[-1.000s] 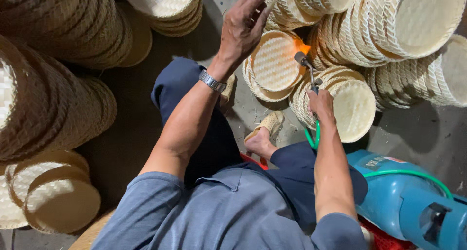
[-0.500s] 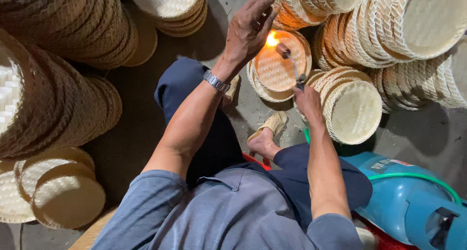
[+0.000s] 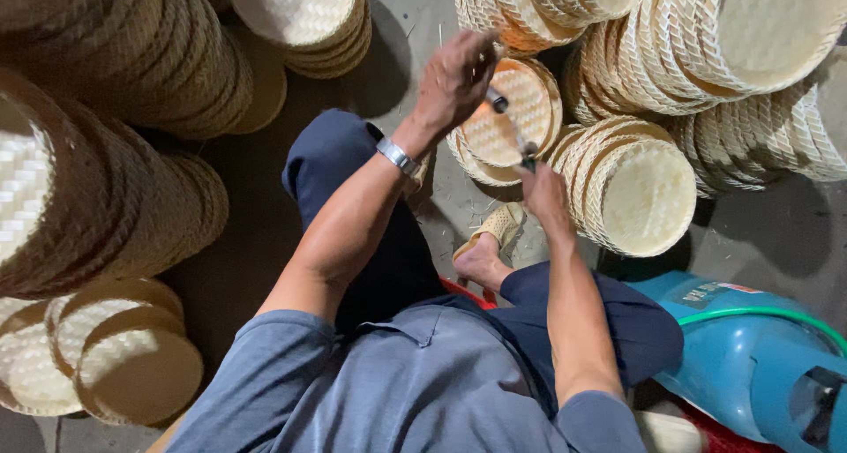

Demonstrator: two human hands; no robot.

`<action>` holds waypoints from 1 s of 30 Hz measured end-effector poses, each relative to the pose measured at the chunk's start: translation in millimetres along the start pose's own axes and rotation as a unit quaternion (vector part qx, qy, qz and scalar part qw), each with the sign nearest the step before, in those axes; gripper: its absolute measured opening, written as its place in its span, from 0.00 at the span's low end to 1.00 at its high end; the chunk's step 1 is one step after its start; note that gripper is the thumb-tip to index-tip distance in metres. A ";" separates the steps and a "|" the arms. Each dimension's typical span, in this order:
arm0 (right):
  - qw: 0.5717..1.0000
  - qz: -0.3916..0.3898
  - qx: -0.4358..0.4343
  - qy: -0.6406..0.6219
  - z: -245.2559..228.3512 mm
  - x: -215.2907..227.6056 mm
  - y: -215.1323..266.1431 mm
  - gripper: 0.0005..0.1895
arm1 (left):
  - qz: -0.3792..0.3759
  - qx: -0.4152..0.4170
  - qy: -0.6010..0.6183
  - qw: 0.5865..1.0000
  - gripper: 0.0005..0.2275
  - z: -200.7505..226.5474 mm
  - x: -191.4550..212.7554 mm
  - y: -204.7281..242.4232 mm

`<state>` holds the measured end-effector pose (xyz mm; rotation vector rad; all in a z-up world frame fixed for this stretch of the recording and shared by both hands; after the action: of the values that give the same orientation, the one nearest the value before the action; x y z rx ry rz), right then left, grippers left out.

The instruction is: The person uses a handheld blowtorch to apply flame to the surface of woven baskets. They pick up baskets from a stack, rotate them to treat different areas, and place them back down. The process is repeated for multiple baskets in a repetitive manner.

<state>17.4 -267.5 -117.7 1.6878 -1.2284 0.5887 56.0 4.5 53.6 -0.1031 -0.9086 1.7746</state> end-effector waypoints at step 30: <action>0.887 0.095 -0.062 -0.448 75.9 93.7 159.1 0.13 | -0.508 -0.125 -0.265 0.810 0.10 -116.1 -234.0 240.3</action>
<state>-102.4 -387.8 -12.9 1.7817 -2.0410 -0.2291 20.8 -160.7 -258.5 0.6410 -1.2620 0.6516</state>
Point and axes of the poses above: each hand's wrist, its own y-axis away from the middle knuckle, its own x-axis out of the back of the hand, z = x × y, the point moved 10 cm from there along -y, towards the middle knuckle, and after that the axes turned 3 degrees about -x, right-handed, at the moved point
